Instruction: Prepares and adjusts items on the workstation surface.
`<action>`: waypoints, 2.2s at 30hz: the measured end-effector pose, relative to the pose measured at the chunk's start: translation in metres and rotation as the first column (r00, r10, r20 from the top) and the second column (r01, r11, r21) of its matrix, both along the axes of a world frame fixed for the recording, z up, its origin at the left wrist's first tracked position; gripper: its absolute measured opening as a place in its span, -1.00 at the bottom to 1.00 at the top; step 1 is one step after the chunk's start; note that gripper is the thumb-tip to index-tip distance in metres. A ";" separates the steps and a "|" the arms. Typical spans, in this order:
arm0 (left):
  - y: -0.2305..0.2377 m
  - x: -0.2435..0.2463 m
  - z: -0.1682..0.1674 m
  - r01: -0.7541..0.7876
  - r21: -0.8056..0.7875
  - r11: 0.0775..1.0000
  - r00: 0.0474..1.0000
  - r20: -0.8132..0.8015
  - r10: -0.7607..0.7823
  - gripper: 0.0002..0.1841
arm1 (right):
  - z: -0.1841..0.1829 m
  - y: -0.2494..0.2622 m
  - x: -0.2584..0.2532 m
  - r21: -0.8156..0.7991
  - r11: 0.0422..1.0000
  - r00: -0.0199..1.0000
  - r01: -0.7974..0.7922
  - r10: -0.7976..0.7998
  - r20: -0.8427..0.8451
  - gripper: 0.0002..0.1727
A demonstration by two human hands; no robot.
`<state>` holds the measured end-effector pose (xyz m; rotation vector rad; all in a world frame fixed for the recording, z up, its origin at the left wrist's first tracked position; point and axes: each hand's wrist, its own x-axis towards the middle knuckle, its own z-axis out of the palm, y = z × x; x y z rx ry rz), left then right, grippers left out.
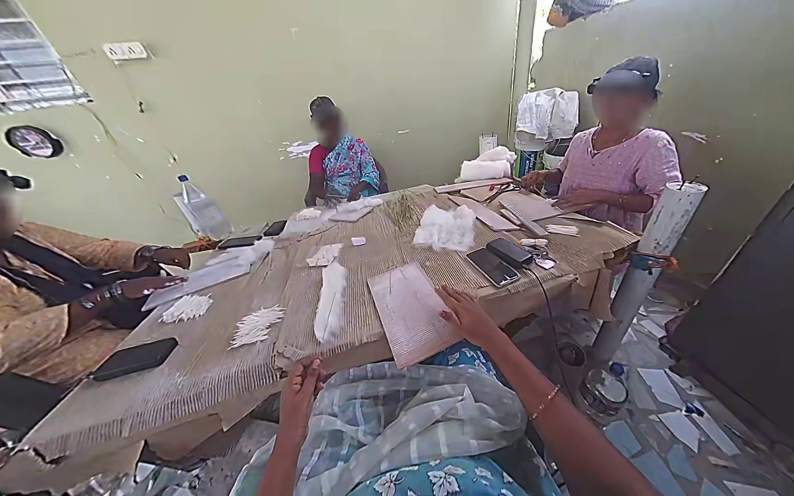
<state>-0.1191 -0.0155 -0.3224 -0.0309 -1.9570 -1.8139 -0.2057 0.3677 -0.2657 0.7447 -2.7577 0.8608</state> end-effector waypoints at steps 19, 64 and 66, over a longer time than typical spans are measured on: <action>0.030 -0.004 -0.068 -0.091 -0.073 0.993 0.991 0.092 0.097 -0.73 | -0.005 -0.003 -0.005 0.000 1.000 1.000 -0.020 0.020 -0.008 -0.29; 0.029 -0.003 -0.065 -0.032 -0.212 0.977 0.991 0.119 0.058 -0.71 | -0.011 0.004 -0.001 -0.770 0.635 0.994 -0.070 -0.021 -0.108 -0.38; 0.030 -0.002 -0.065 -0.030 -0.220 0.975 0.990 0.125 0.059 -0.71 | -0.010 0.004 -0.001 -0.773 0.631 0.994 -0.070 -0.019 -0.106 -0.39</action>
